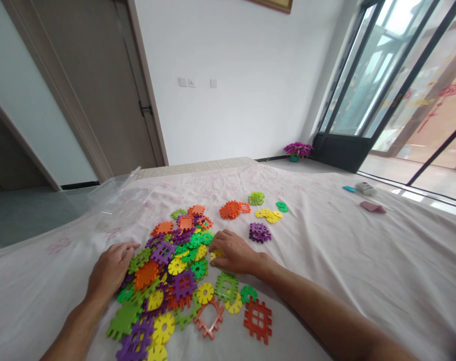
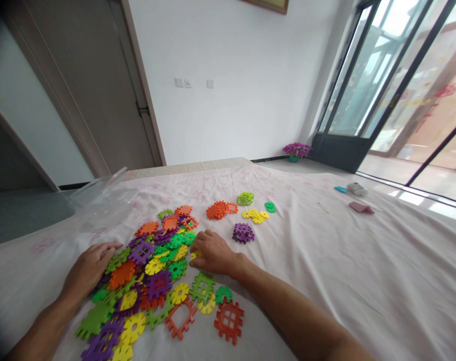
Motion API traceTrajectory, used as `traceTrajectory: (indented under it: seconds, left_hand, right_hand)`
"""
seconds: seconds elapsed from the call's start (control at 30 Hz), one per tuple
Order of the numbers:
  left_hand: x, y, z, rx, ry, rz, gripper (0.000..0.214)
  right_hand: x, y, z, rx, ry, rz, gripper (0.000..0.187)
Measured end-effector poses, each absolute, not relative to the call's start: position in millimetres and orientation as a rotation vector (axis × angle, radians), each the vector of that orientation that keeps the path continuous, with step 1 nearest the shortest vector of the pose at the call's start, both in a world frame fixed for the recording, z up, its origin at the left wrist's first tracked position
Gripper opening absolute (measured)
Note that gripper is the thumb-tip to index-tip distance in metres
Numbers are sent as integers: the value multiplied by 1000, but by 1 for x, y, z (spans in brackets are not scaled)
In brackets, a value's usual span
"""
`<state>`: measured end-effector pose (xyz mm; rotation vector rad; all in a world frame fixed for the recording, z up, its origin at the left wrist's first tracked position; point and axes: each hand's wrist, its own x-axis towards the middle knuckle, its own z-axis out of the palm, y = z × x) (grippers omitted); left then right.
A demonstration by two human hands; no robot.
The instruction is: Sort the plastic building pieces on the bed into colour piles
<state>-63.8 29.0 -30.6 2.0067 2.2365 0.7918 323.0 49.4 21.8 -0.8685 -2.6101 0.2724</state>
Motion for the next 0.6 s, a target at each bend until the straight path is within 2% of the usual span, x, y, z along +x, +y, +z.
traceTrajectory:
  seconds: [0.07, 0.3, 0.43, 0.6]
  left_hand:
    - [-65, 30, -32, 2022, 2232, 803, 39]
    - [-65, 30, -33, 2033, 2248, 804, 38]
    - [-64, 29, -32, 2025, 2258, 792, 38]
    - [-63, 29, -30, 2015, 2255, 793, 38]
  right_hand:
    - [323, 51, 21, -865, -2600, 297, 26]
    - [325, 58, 9, -1084, -2507, 418, 35]
    - [330, 60, 4, -1085, -2432, 577, 29]
    - [333, 61, 6, -1000, -2385, 601, 19]
